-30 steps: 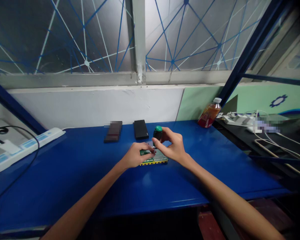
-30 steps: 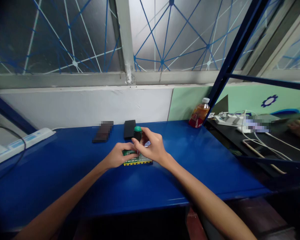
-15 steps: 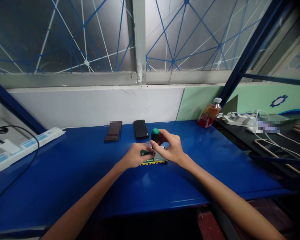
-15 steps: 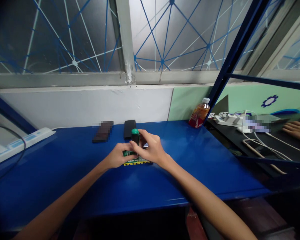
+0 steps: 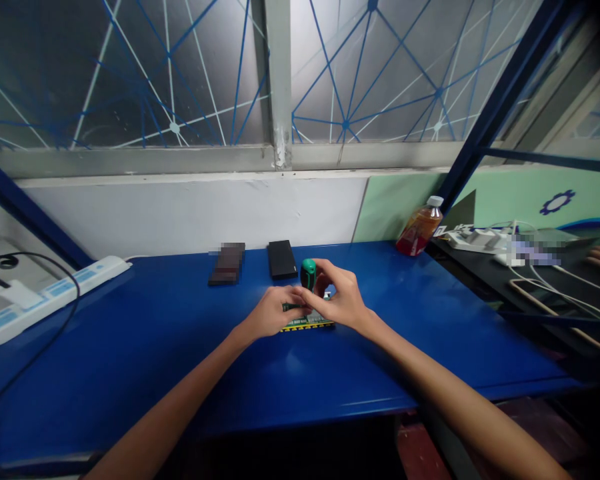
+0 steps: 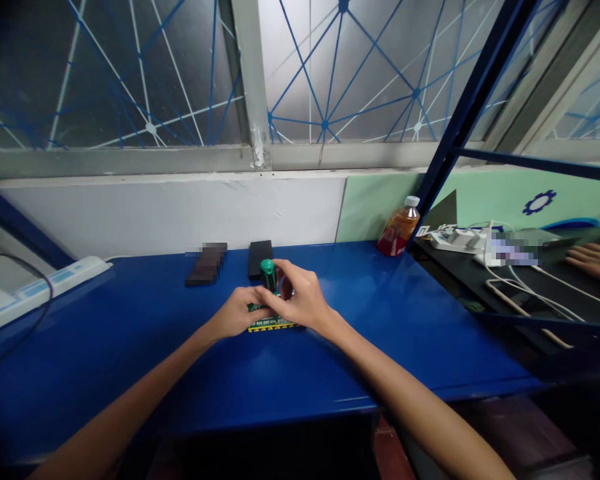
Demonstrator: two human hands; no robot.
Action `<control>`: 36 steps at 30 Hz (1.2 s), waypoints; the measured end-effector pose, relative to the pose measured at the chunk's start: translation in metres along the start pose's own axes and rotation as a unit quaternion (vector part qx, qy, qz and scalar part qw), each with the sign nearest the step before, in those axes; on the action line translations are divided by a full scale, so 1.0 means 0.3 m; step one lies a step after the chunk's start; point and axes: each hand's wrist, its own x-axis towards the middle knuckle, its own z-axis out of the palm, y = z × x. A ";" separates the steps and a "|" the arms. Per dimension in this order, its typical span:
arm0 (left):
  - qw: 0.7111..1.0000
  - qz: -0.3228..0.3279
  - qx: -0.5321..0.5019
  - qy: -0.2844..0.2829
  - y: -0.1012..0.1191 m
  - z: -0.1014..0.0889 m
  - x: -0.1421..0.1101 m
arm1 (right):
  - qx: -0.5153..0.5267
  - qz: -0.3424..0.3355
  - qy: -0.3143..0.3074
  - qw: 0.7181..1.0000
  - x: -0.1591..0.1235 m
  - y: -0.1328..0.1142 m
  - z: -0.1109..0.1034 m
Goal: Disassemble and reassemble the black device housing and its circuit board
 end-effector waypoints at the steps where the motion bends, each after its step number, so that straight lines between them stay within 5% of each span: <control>1: 1.000 0.006 0.003 -0.003 0.000 -0.001 0.001 | 0.005 0.003 -0.010 1.000 0.001 -0.003 -0.002; 13: 0.999 0.023 0.029 -0.024 0.012 -0.008 -0.001 | 0.070 0.045 -0.062 0.995 -0.006 0.015 0.003; 21: 0.996 0.021 0.068 0.054 0.004 -0.008 -0.002 | 0.032 0.030 -0.041 0.998 -0.001 0.017 0.006; 36: 0.999 0.013 0.032 0.023 0.017 -0.002 -0.003 | 0.067 0.049 -0.067 0.994 0.002 0.017 0.006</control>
